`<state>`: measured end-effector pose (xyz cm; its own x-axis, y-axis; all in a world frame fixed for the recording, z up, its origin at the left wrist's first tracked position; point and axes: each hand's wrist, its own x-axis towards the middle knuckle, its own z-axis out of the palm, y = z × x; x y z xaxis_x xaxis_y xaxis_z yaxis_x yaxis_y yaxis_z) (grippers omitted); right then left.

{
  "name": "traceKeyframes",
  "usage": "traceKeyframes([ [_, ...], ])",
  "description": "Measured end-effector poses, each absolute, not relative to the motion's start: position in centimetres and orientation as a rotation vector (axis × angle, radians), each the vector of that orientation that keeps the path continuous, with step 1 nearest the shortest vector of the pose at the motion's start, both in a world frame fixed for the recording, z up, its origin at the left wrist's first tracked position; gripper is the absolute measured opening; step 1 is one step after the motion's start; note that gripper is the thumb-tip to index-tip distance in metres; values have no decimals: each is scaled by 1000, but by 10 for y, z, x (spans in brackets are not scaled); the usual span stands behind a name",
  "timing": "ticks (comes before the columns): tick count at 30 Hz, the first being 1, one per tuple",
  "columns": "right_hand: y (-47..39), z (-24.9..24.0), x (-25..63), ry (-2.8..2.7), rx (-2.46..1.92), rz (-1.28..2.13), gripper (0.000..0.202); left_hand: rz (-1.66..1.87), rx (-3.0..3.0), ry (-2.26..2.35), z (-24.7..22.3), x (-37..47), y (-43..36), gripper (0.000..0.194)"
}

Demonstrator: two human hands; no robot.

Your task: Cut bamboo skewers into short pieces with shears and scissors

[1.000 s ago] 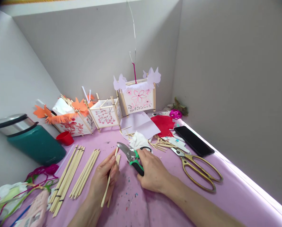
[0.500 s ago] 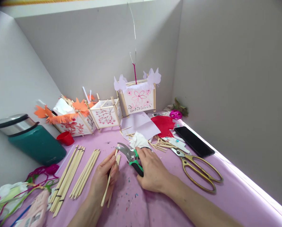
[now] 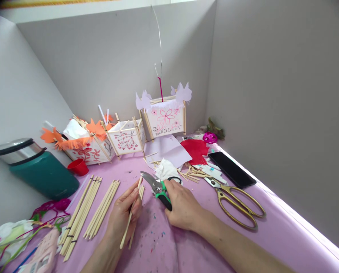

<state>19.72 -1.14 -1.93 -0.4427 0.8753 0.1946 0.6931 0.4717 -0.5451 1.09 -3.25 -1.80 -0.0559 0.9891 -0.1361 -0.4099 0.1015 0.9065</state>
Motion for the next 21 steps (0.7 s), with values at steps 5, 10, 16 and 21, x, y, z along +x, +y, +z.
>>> traceKeyframes([
  [5,-11,-23,199,-2291,-1276,450,78,1373,767,1025,-20,9,-30,58],
  [10,-11,-25,199,-2310,-1284,430,82,1367,778,1033,-22,8,-29,59],
  [16,-13,-19,198,-2321,-1271,486,71,1363,747,1003,-22,10,-31,60],
  [21,-16,-13,197,-2291,-1303,515,51,1367,721,975,-19,12,-33,58],
])
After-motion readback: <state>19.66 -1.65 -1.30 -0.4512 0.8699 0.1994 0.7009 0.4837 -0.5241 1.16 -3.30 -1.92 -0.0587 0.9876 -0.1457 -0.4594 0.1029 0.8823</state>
